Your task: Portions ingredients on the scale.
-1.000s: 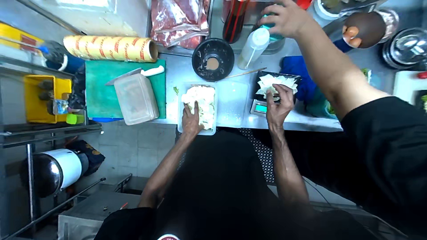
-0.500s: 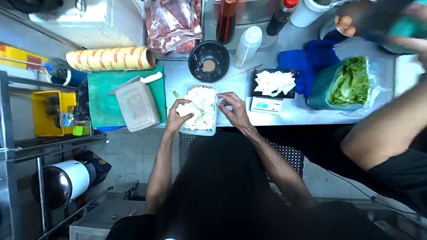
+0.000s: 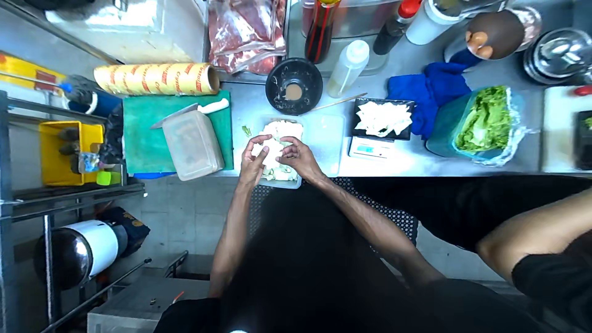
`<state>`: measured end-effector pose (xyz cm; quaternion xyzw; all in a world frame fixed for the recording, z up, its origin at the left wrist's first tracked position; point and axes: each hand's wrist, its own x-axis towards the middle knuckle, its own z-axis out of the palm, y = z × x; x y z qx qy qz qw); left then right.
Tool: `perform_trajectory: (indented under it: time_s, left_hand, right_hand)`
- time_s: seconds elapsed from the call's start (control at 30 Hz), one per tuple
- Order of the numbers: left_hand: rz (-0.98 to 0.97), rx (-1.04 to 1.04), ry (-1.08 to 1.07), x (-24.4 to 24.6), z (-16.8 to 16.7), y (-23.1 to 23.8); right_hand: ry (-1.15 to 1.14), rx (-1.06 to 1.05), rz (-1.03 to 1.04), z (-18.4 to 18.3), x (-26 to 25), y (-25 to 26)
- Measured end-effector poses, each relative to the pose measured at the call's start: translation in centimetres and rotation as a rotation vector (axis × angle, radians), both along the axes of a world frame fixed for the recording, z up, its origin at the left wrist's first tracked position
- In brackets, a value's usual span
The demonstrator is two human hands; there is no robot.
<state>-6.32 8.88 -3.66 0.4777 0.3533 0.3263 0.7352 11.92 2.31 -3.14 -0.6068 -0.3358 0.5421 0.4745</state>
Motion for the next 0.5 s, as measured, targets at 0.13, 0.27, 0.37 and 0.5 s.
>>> perform_trajectory:
  time_s: [0.13,0.27,0.37,0.5]
  left_hand:
    - [-0.027,0.161,0.327,-1.2,-0.9,0.4]
    - [-0.039,0.196,0.495,-2.4,-0.8,0.7]
    - [-0.147,0.314,0.556,-2.5,0.4,0.8]
    - [-0.246,0.323,0.381,-1.3,2.3,1.1]
  right_hand:
    - [-0.003,0.006,0.004,-0.5,1.5,0.0]
    - [0.036,-0.019,-0.011,-0.7,2.9,-0.1]
    - [0.289,-0.104,-0.059,0.2,3.5,0.1]
    - [0.573,-0.197,-0.106,0.5,3.7,-0.1]
